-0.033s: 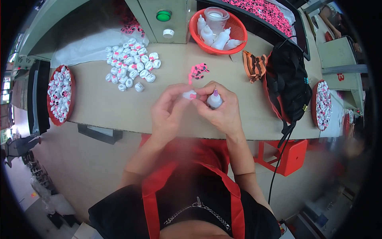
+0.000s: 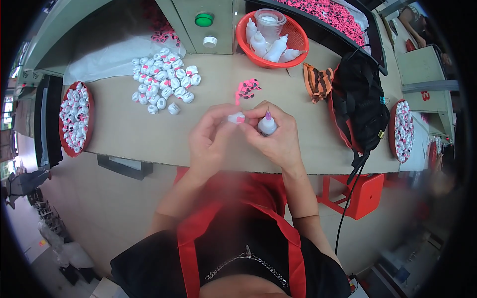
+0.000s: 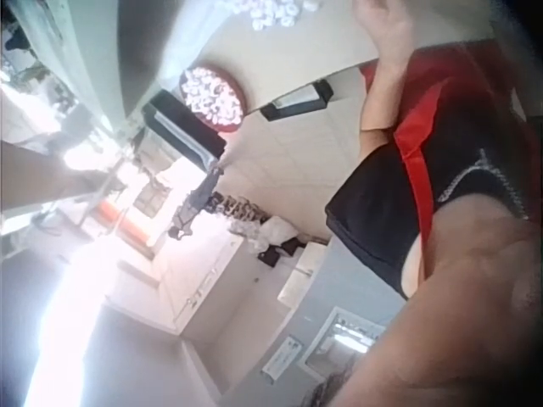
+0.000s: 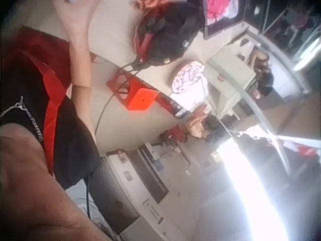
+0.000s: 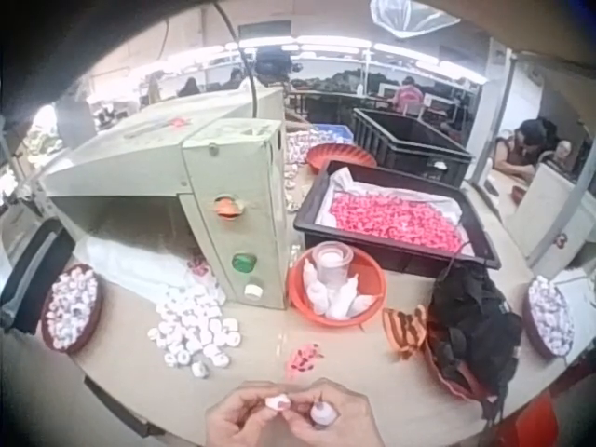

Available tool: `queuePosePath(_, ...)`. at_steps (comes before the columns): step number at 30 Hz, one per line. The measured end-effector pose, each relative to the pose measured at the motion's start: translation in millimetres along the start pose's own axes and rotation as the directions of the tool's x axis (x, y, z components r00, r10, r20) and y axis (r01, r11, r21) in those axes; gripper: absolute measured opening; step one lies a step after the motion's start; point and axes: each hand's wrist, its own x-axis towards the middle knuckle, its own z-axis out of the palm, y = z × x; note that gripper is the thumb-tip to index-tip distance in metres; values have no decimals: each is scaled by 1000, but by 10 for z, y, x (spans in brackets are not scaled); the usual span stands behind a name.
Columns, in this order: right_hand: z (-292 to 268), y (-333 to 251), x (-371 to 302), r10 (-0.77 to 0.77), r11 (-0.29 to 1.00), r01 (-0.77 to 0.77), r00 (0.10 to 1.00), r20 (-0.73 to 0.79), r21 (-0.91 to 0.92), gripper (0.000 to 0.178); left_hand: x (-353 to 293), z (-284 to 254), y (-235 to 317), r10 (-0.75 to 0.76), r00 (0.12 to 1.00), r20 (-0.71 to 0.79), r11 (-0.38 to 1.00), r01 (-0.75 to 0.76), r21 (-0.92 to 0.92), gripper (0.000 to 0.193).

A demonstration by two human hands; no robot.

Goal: The person applies glue to small toy heads using a squeeze bottle and attaches small bow pieces onto them by hand.

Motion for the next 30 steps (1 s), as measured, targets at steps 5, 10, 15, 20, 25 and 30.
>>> queuePosePath(5,51,45,-4,-137,986,130,989,-57,-102,17,20,-4,-29,-15,1000,-24,1000,15,-17,22)
queuePosePath(10,56,33,-2,-123,990,116,989,-81,-85,18,32,5,4,-63,998,-13,997,62,-50,24)
queuePosePath(15,59,29,16,-177,975,161,979,-98,-152,22,64,-62,-64,-122,992,-19,986,119,-117,25)
queuePosePath(20,24,-26,7,-253,967,252,966,-57,-34,28,108,-109,-15,-261,964,51,882,260,-393,29)
queuePosePath(25,-27,69,19,-303,949,303,953,-15,84,22,103,-116,48,-187,978,90,929,206,-307,27)
queuePosePath(30,-58,162,7,-140,928,106,988,71,357,21,84,-174,-50,-1,987,159,997,14,-82,24)
